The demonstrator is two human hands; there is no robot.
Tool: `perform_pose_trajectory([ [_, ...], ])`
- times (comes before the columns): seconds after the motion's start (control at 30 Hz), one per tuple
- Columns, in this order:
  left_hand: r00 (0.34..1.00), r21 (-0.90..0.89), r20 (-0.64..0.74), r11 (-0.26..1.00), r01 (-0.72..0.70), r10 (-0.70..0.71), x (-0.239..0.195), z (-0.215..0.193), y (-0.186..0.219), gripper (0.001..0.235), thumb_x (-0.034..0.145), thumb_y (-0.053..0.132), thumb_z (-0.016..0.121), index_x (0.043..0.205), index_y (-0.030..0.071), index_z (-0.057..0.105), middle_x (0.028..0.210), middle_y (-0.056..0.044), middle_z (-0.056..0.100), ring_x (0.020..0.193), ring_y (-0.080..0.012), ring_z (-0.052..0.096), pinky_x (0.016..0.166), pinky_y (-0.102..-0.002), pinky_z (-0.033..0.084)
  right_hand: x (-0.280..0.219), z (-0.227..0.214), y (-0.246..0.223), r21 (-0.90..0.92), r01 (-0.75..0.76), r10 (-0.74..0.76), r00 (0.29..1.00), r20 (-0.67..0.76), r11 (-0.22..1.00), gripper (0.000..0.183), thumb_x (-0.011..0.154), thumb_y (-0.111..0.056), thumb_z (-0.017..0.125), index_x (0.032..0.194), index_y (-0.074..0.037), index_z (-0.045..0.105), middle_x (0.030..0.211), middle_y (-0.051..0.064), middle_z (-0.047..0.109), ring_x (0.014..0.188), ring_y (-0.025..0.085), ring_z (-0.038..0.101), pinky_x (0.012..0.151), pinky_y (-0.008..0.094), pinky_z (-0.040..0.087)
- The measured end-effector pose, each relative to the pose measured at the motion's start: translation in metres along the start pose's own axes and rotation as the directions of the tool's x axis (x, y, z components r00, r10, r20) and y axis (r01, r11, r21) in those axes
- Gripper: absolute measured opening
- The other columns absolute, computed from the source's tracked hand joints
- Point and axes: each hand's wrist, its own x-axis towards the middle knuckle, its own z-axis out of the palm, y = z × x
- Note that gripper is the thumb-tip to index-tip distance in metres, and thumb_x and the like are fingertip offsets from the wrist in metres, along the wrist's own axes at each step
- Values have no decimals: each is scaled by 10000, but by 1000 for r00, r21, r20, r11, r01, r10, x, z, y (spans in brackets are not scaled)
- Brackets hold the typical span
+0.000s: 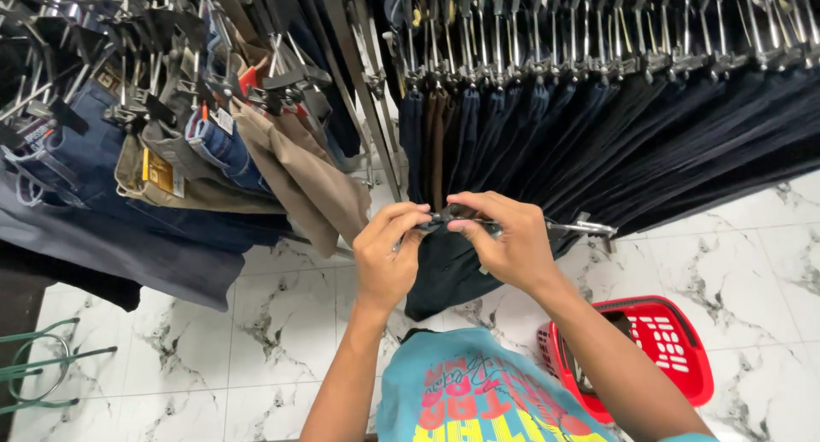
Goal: Taking a pair of pants from a basket, attaching them to a clip hanger, and hanging them on a clothing rack.
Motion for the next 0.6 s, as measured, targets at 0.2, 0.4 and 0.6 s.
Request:
perform_pose_trajectory([
  [0.2,950,-143,263,967,212,-169,-13,5,13,445,854,197,827,1224,38,637,1117,-143,770,1113,-350,710,915,-468,580,-23,-10,4,-4,-28,28,999,-21,1000,408,898,-138,775,1276,-2,701,1065,175,768,837,305,751,677,369,616],
  [0.4,949,-88,154,953,291,-276,-30,25,-4,215,874,-20,758,1072,64,773,958,-97,788,959,-279,753,872,-393,592,-83,-15,-17,-228,100,-116,991,-59,969,511,803,-137,853,1278,-23,699,1233,168,730,1079,338,724,890,424,591],
  [0.6,911,-74,172,917,392,-376,-19,6,-9,228,908,-59,667,1087,73,719,1058,-51,750,972,-186,693,900,-301,568,-156,-66,40,-461,-273,221,962,-163,844,521,768,-400,870,1122,-76,666,981,50,656,916,198,643,861,329,502],
])
